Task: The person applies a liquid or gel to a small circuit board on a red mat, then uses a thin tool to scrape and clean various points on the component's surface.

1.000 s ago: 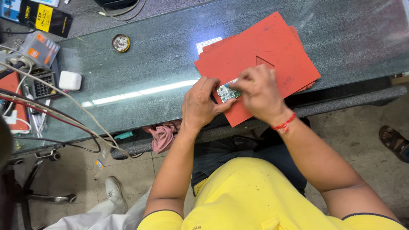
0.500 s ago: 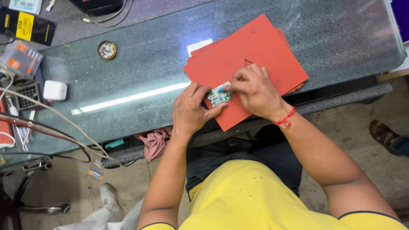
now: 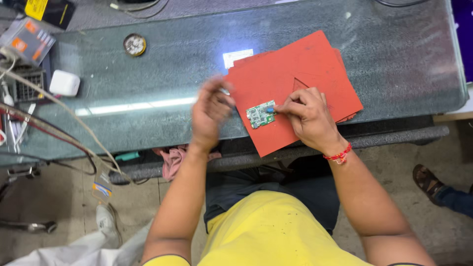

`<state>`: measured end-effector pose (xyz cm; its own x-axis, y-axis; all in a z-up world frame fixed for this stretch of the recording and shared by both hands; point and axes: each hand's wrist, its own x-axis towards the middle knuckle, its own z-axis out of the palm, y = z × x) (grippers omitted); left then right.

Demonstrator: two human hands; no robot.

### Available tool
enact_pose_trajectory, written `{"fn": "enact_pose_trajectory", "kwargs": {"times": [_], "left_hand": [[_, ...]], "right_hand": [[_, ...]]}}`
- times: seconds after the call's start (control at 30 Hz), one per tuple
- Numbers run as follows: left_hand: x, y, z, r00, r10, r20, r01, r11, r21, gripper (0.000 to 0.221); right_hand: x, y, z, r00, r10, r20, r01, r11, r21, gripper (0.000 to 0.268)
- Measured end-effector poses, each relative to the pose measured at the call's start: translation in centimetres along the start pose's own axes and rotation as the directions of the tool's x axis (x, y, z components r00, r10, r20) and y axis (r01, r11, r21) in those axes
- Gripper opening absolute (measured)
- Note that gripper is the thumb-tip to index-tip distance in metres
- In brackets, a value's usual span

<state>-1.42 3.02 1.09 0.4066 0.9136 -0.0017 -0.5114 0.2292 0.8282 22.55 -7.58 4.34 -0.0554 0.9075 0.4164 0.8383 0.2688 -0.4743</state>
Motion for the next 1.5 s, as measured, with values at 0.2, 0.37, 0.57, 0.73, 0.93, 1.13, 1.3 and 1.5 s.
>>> {"fn": "enact_pose_trajectory", "kwargs": {"times": [0.2, 0.37, 0.57, 0.73, 0.93, 1.13, 1.3, 1.5], "left_hand": [[0.5, 1.9, -3.2, 0.99, -0.055, -0.134, -0.035, 0.804, -0.594, 0.097], [0.6, 1.1, -2.7, 0.989, 0.077, -0.127, -0.128, 0.875, -0.468, 0.089], [-1.9, 0.8, 1.1, 0.853, 0.342, 0.395, -0.504, 0.339, 0.795, 0.049], [-2.5, 1.9, 4.0, 0.826, 0.209, 0.523, -0.536, 0.008, 0.844, 0.047], [-2.6, 1.7, 4.0, 0.822, 0.225, 0.522, -0.538, 0.011, 0.843, 0.047], [-2.7, 1.2, 3.3, 0.819, 0.224, 0.528, -0.545, 0.02, 0.838, 0.044], [-2.1, 1.7, 3.6, 0.783, 0.265, 0.564, -0.584, 0.0, 0.811, 0.046], [-2.1, 1.2, 3.4, 0.806, 0.226, 0.547, -0.564, 0.009, 0.826, 0.045]], "right_hand": [[-0.7, -0.6, 0.4, 0.997, 0.028, -0.067, -0.028, 1.0, -0.002, 0.022], [-0.3, -1.0, 0.8, 0.995, 0.059, -0.079, -0.063, 0.997, -0.053, 0.021], [-1.8, -2.3, 1.8, 0.992, 0.038, -0.122, -0.055, 0.988, -0.143, 0.028], [-2.5, -4.2, 1.5, 0.986, 0.097, -0.133, -0.121, 0.975, -0.185, 0.028], [-1.1, -4.1, 1.6, 0.993, 0.097, -0.069, -0.111, 0.966, -0.233, 0.029], [-1.2, -3.6, 2.5, 0.988, 0.116, -0.106, -0.136, 0.967, -0.217, 0.031], [-0.7, -1.4, 0.5, 0.998, 0.041, -0.041, -0.045, 0.994, -0.101, 0.032], [0.3, 1.2, -0.9, 0.984, -0.128, 0.126, 0.133, 0.991, -0.027, 0.029]]}}
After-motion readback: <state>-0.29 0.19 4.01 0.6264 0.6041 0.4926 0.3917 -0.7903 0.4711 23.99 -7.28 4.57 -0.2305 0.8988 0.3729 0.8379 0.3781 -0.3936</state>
